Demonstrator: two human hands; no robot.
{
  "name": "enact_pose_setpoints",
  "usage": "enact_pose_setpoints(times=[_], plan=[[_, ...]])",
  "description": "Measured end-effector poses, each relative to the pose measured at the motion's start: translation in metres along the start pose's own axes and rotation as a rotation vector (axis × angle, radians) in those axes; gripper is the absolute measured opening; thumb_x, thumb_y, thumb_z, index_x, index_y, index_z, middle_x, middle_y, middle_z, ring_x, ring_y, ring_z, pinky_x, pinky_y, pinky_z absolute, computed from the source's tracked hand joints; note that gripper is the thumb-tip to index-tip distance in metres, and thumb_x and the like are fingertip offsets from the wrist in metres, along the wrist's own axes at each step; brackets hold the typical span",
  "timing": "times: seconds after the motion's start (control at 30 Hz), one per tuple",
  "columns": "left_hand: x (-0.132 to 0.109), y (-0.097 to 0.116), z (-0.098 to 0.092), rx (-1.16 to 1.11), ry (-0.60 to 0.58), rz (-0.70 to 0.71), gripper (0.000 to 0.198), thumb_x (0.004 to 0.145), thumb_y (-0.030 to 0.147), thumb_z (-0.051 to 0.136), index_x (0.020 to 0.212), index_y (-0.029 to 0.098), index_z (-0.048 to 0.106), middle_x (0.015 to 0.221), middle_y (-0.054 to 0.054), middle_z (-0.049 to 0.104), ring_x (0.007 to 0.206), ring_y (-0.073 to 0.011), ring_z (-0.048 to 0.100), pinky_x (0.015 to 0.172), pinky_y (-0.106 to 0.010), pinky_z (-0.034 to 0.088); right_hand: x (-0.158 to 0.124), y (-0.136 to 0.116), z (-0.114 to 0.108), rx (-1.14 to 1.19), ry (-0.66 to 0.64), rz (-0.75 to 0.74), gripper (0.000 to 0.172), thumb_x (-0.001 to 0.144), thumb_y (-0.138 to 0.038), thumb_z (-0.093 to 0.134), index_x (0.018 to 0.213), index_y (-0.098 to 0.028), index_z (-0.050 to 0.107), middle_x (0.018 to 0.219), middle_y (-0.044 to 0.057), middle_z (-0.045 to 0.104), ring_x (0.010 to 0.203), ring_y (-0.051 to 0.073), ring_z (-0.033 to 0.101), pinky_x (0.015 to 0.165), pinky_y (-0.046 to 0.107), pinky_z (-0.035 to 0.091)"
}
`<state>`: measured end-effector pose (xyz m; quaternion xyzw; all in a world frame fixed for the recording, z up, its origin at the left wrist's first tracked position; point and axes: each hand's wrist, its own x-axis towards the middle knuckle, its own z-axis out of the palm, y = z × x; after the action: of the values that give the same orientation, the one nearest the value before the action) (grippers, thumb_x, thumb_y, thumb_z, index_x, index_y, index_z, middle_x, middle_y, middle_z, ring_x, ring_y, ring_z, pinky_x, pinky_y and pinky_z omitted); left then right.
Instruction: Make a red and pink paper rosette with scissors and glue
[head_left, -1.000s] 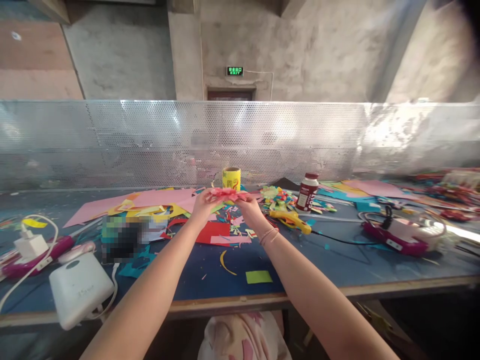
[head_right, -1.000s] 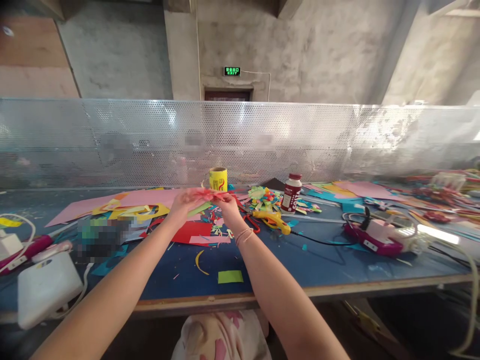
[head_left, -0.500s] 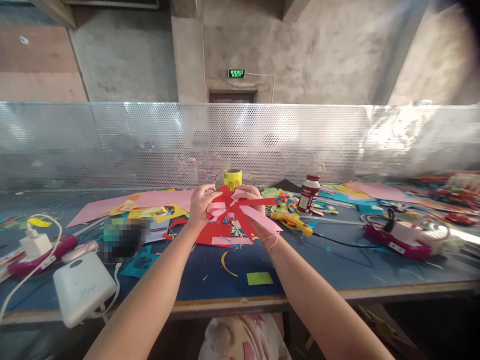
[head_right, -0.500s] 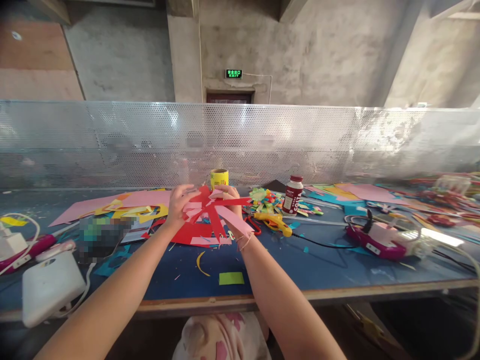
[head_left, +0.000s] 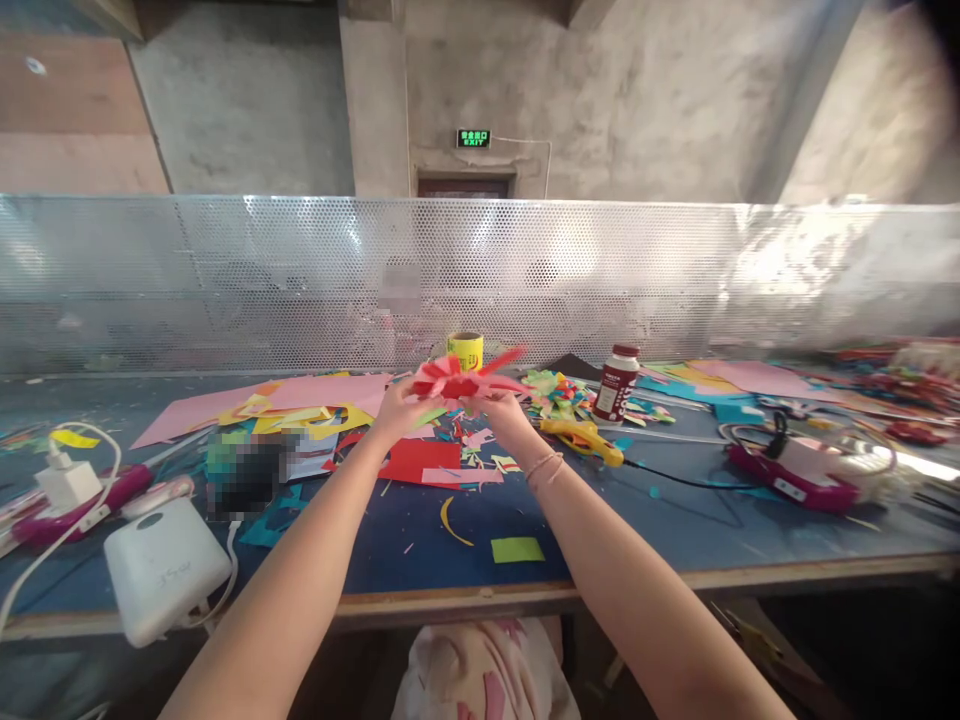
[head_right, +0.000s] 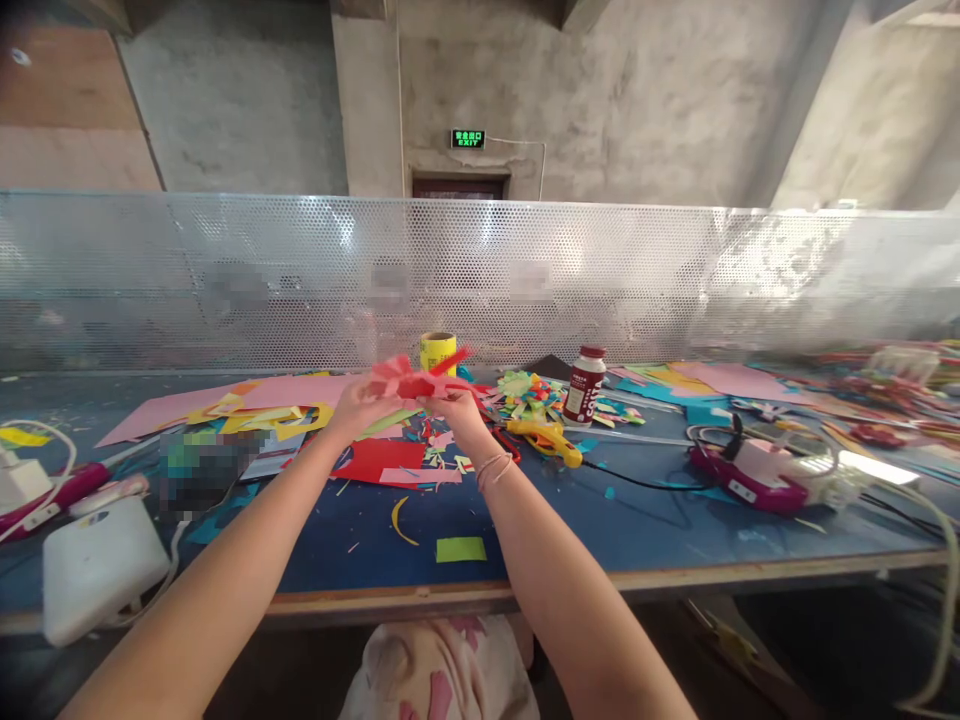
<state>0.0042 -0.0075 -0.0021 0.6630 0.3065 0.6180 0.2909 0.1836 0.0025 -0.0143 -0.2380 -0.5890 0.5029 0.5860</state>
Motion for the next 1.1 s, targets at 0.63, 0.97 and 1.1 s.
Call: enact_pose_setpoints(times=[0.63,0.97,1.1], plan=[[-0.008,-0.014,0.022,-0.294,0.131,-0.405,0.035,0.054,0.038,0.076,0.071,0.015,0.057,0.064,0.001,0.059,0.053,-0.0092,0.055,0.052,-0.023,0.050,0.004,0.010,0.000,0.090,0.107,0.130,0.038,0.049,-0.029,0.080,0.051,-0.019,0.044,0.038,-0.008,0.042,0.035,0.004,0.038,0.036,0.020,0.030],[-0.005,-0.020,0.023,-0.263,0.203,-0.399,0.036,0.054,0.025,0.073,0.085,0.017,0.057,0.074,0.000,0.063,0.062,-0.0116,0.059,0.057,-0.024,0.050,0.007,0.020,-0.010,0.028,0.080,0.187,0.035,0.049,-0.032,0.080,0.068,-0.013,0.058,0.060,-0.001,0.061,0.051,0.008,0.054,0.050,0.021,0.042],[-0.003,-0.025,0.021,-0.201,0.203,-0.329,0.036,0.057,0.025,0.071,0.090,0.016,0.058,0.083,-0.004,0.066,0.074,-0.0158,0.063,0.066,-0.026,0.050,0.009,0.023,-0.014,-0.037,0.091,0.232,0.034,0.051,-0.033,0.078,0.071,-0.015,0.057,0.064,0.000,0.061,0.055,0.009,0.056,0.055,0.022,0.044]])
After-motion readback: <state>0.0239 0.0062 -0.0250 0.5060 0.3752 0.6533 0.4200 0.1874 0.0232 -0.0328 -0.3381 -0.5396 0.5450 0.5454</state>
